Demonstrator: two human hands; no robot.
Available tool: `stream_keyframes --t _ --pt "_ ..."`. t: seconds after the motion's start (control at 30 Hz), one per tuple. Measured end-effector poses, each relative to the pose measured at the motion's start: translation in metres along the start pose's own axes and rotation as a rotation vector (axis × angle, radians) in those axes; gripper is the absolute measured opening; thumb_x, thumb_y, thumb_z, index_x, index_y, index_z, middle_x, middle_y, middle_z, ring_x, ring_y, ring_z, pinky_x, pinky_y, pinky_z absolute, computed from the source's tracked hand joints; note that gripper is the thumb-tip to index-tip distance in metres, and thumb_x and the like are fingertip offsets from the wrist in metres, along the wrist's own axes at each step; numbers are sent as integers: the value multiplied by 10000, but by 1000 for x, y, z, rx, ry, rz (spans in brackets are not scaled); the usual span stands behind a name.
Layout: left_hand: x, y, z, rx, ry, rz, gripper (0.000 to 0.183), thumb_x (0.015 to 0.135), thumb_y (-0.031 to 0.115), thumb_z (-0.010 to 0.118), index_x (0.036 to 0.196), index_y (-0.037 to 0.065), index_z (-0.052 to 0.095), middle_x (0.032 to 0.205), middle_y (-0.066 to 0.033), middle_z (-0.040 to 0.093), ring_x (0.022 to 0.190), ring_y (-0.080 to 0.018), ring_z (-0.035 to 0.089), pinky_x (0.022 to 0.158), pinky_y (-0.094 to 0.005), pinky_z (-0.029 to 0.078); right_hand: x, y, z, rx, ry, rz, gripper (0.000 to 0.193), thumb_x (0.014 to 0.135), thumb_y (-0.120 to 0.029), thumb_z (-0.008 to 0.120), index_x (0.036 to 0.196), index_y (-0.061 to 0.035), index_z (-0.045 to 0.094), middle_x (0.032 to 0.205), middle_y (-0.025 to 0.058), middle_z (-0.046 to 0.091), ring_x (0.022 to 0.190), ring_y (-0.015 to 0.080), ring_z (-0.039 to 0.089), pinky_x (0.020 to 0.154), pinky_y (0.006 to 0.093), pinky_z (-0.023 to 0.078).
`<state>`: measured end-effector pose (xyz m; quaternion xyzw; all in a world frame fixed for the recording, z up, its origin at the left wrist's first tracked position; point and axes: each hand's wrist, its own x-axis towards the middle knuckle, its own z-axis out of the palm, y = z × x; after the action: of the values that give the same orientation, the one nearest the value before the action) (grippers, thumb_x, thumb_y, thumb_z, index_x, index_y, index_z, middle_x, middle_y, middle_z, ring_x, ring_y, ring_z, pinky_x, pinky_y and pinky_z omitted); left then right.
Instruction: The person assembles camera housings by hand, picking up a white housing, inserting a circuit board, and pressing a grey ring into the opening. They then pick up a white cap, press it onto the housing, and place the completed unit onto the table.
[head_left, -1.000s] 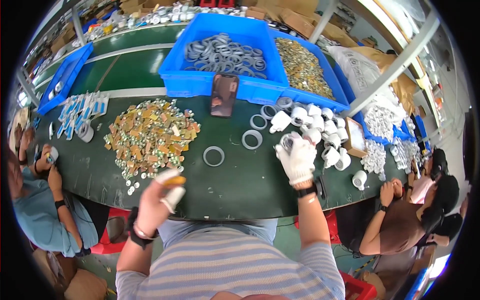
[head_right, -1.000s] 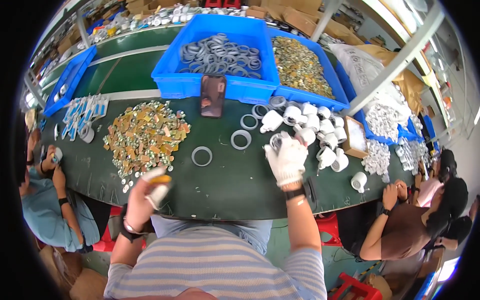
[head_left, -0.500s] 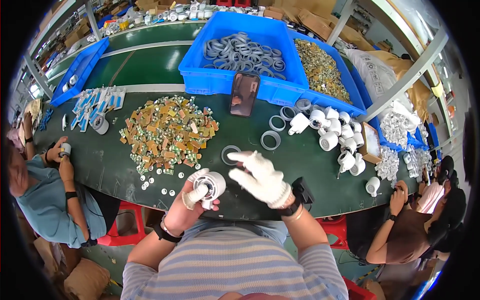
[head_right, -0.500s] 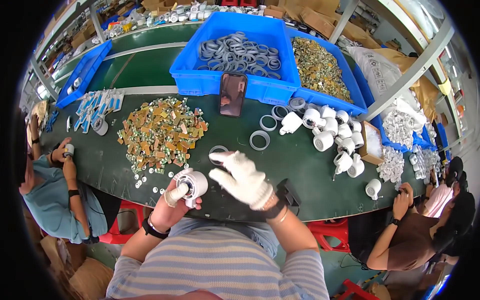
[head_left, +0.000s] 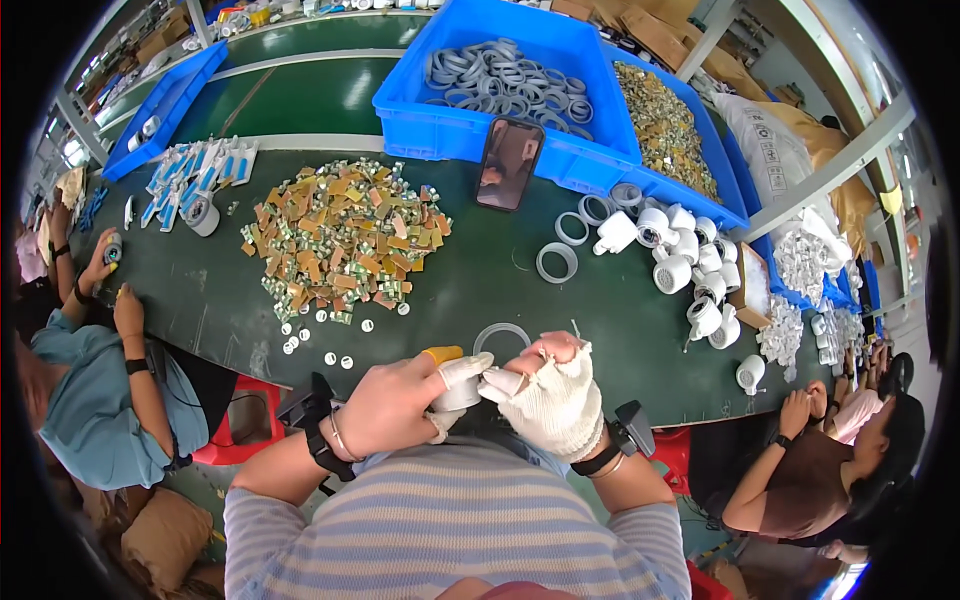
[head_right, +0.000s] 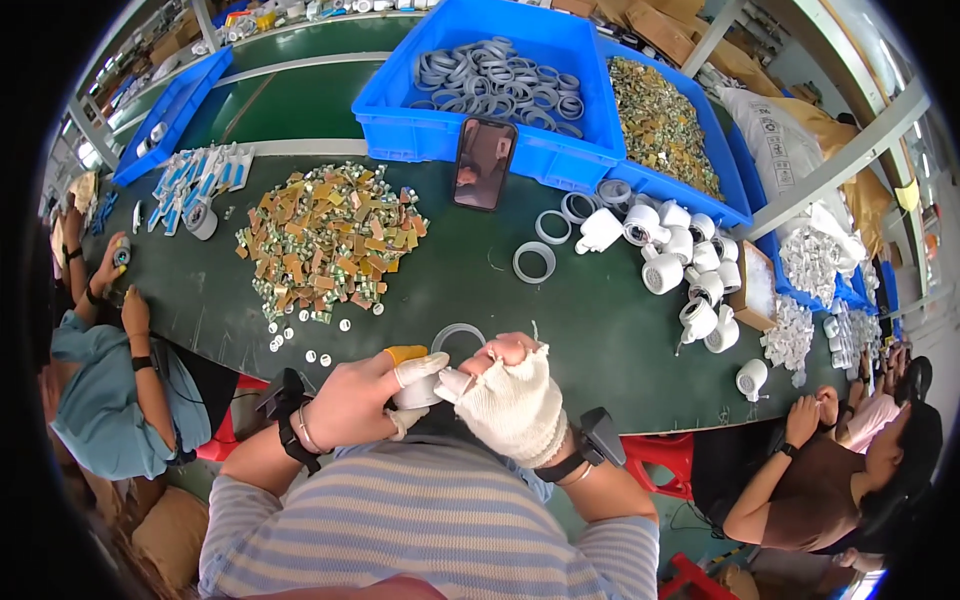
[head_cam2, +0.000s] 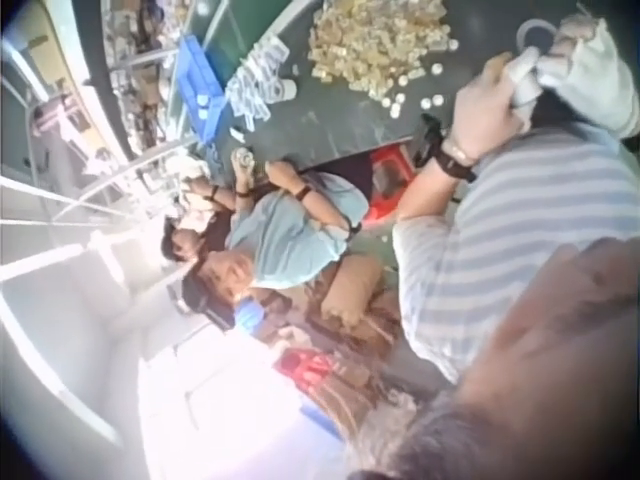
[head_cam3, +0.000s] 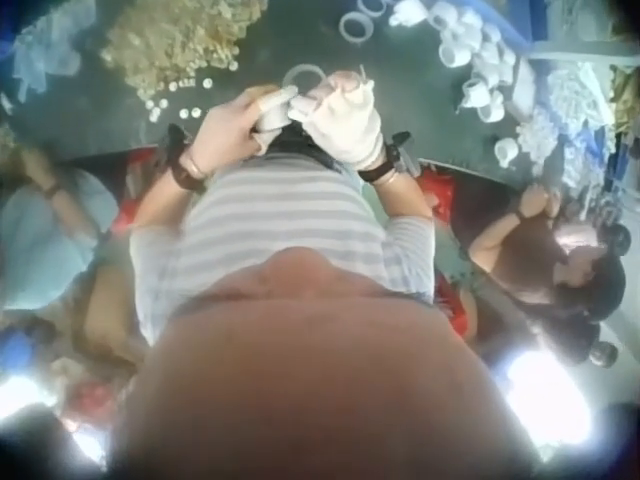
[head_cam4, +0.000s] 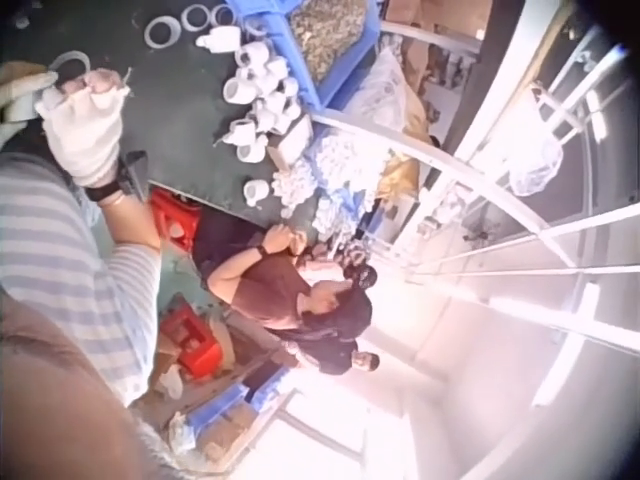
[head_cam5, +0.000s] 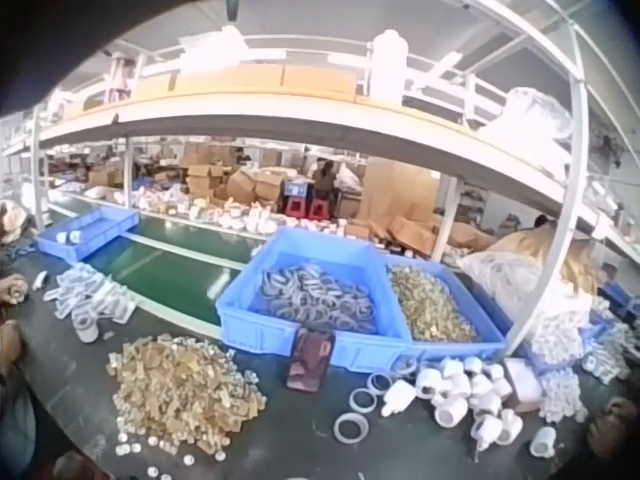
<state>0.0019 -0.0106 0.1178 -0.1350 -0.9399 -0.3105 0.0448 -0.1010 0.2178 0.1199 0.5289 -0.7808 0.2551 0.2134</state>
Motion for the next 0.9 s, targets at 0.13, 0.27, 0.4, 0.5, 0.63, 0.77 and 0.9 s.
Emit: stream_keyframes --t 0.13,0.27,0.4,0.5,0.63,0.77,0.9 --pt "10 2 -5 114 -13 109 689 745 186 837 1401 254 637 1079 -98 667 812 -292 700 679 -405 590 -8 -5 -12 61 -1 37 369 704 -304 892 1019 -265 702 1145 -61 627 1036 276 583 845 468 477" --pt "13 -9 -15 225 50 227 692 695 166 836 1363 231 668 1138 -115 669 818 -303 704 680 -393 592 2 3 -35 139 -96 104 351 729 -300 896 1038 -237 742 1294 17 654 1106 310 611 867 444 504" --pt "15 -4 -17 -52 -29 54 748 769 199 864 1464 228 588 1143 -135 672 795 -334 707 683 -420 597 -15 14 -30 207 -231 66 331 724 -206 883 1024 -222 743 1131 -26 695 981 275 637 843 428 511" --pt "12 0 -9 -5 97 -56 769 799 238 876 1497 237 551 1129 -128 677 780 -347 708 688 -428 599 -11 4 -30 55 -96 107 324 725 -189 871 1019 -230 741 1006 -62 678 891 254 627 828 435 512" --pt "4 3 -3 58 9 24 783 763 210 879 1482 235 569 1114 -114 676 764 -329 706 680 -418 599 -5 -4 -29 19 -95 70 312 739 -140 831 1040 -183 759 933 -11 666 839 268 612 736 434 502" --pt "4 -3 6 81 -15 132 709 749 197 867 1412 247 620 1117 -97 658 798 -316 695 656 -415 586 -3 -9 -29 35 -105 48 306 753 -183 846 1048 -190 766 1026 3 684 870 274 601 758 414 503" --pt "10 -26 -13 -154 -243 145 613 806 213 870 1376 212 641 1210 -118 659 890 -357 680 720 -376 574 13 7 -48 292 -224 86 415 715 -258 921 1086 -209 741 1458 67 620 1003 322 624 878 439 514"
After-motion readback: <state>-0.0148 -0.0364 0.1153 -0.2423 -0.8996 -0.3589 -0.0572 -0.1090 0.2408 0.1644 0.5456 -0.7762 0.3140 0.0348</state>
